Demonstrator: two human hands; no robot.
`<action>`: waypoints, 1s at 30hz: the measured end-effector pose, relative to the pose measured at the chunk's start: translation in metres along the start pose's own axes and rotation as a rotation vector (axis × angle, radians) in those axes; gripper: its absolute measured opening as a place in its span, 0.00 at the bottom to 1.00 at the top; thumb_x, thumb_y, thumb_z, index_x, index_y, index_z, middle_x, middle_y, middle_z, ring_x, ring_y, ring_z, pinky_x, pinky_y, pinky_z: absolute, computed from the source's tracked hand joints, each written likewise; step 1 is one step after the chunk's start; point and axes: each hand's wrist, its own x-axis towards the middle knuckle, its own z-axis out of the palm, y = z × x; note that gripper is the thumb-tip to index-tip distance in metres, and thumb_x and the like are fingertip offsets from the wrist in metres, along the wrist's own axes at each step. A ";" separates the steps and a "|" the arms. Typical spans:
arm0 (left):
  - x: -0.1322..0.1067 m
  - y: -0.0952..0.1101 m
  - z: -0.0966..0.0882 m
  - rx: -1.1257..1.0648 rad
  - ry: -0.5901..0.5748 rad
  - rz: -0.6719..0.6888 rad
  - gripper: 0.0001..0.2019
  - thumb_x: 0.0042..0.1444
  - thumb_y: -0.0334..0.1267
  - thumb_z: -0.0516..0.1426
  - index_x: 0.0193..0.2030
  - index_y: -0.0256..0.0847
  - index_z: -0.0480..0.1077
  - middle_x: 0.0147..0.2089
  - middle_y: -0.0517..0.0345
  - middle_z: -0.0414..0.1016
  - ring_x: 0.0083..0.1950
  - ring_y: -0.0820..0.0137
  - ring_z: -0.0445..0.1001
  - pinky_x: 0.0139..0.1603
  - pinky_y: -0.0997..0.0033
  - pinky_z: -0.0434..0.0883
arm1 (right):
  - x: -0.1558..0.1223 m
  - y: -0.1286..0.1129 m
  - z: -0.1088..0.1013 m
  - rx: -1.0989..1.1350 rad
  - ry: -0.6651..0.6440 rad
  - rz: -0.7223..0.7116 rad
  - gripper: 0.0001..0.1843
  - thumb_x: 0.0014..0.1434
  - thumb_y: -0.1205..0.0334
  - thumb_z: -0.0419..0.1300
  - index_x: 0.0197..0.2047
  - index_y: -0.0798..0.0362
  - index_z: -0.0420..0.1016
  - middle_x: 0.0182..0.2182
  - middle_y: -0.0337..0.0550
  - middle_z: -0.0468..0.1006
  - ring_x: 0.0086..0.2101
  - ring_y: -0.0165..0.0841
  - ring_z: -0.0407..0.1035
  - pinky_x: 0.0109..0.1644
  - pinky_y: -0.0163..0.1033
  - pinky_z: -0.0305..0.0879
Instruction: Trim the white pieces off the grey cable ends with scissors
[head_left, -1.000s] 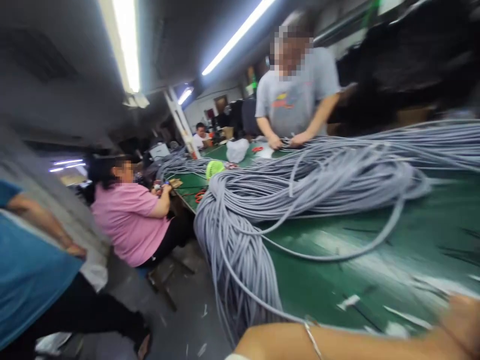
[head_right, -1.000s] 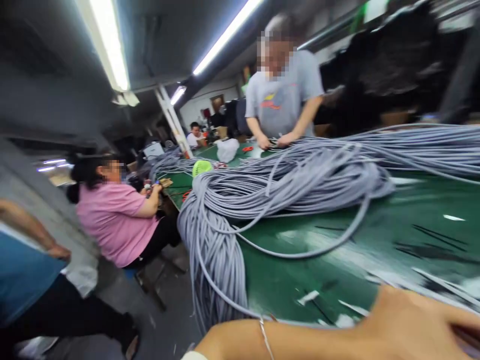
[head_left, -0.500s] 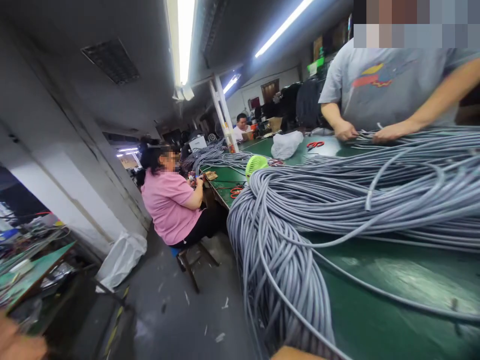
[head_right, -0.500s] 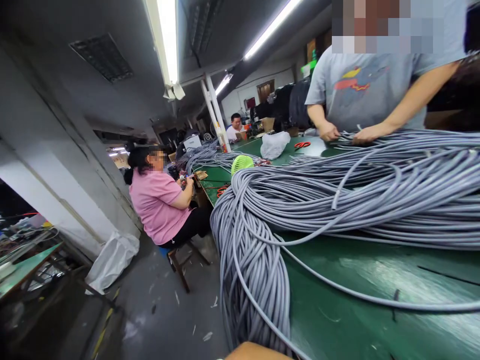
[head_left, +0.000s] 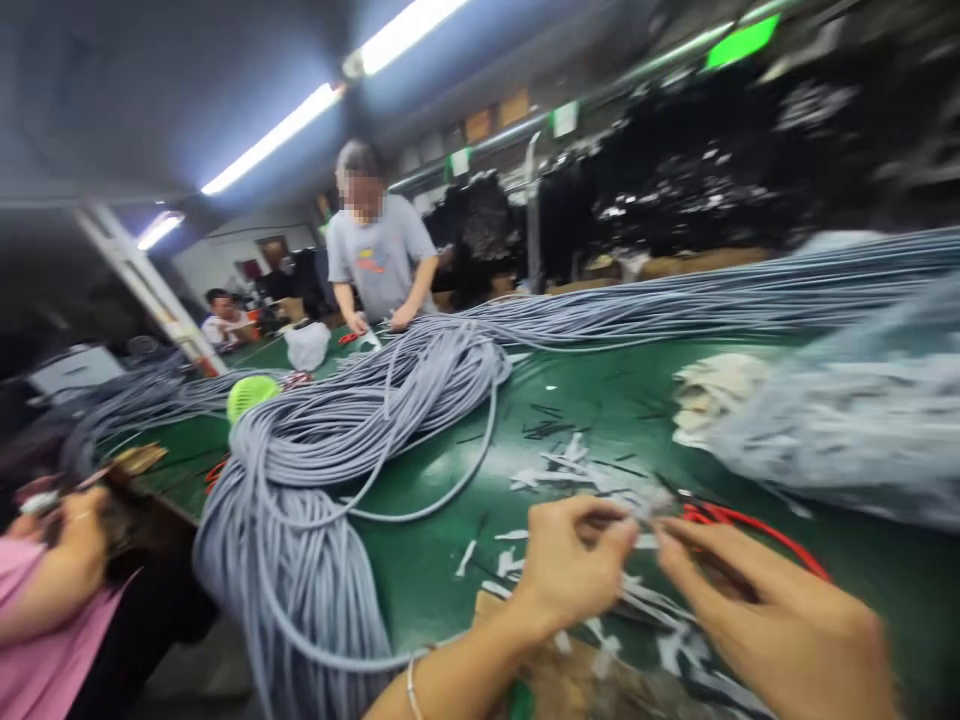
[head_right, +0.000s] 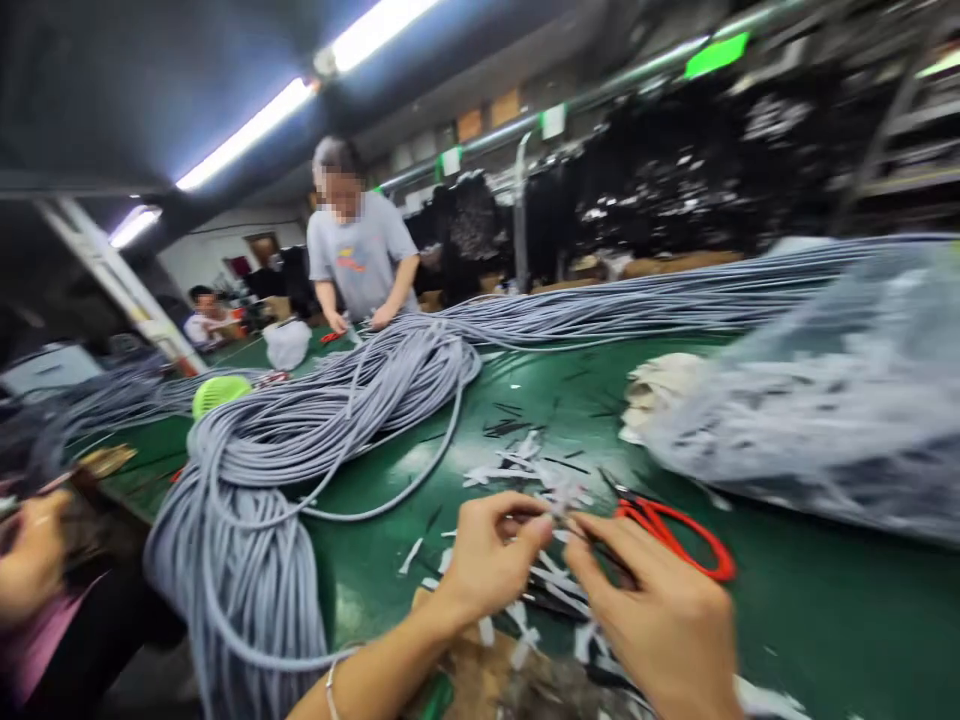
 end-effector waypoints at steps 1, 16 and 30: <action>0.000 -0.001 0.000 -0.006 0.007 0.026 0.10 0.51 0.34 0.56 0.37 0.33 0.77 0.33 0.50 0.79 0.30 0.69 0.75 0.32 0.74 0.72 | 0.003 -0.003 -0.003 0.001 -0.029 -0.041 0.13 0.57 0.52 0.55 0.29 0.50 0.75 0.24 0.38 0.77 0.20 0.28 0.68 0.27 0.33 0.68; 0.000 0.002 -0.004 -0.102 0.004 0.061 0.21 0.48 0.52 0.56 0.30 0.32 0.76 0.18 0.57 0.69 0.18 0.77 0.59 0.18 0.78 0.57 | 0.025 -0.004 -0.017 -0.338 0.052 -0.174 0.22 0.64 0.54 0.45 0.25 0.50 0.73 0.21 0.41 0.77 0.21 0.31 0.69 0.22 0.35 0.56; -0.002 0.000 -0.006 0.036 0.044 0.142 0.12 0.51 0.38 0.56 0.32 0.32 0.78 0.30 0.49 0.80 0.30 0.67 0.75 0.31 0.74 0.71 | 0.025 -0.009 -0.018 -0.311 0.080 -0.345 0.15 0.63 0.62 0.51 0.27 0.53 0.74 0.22 0.39 0.77 0.25 0.32 0.66 0.33 0.40 0.54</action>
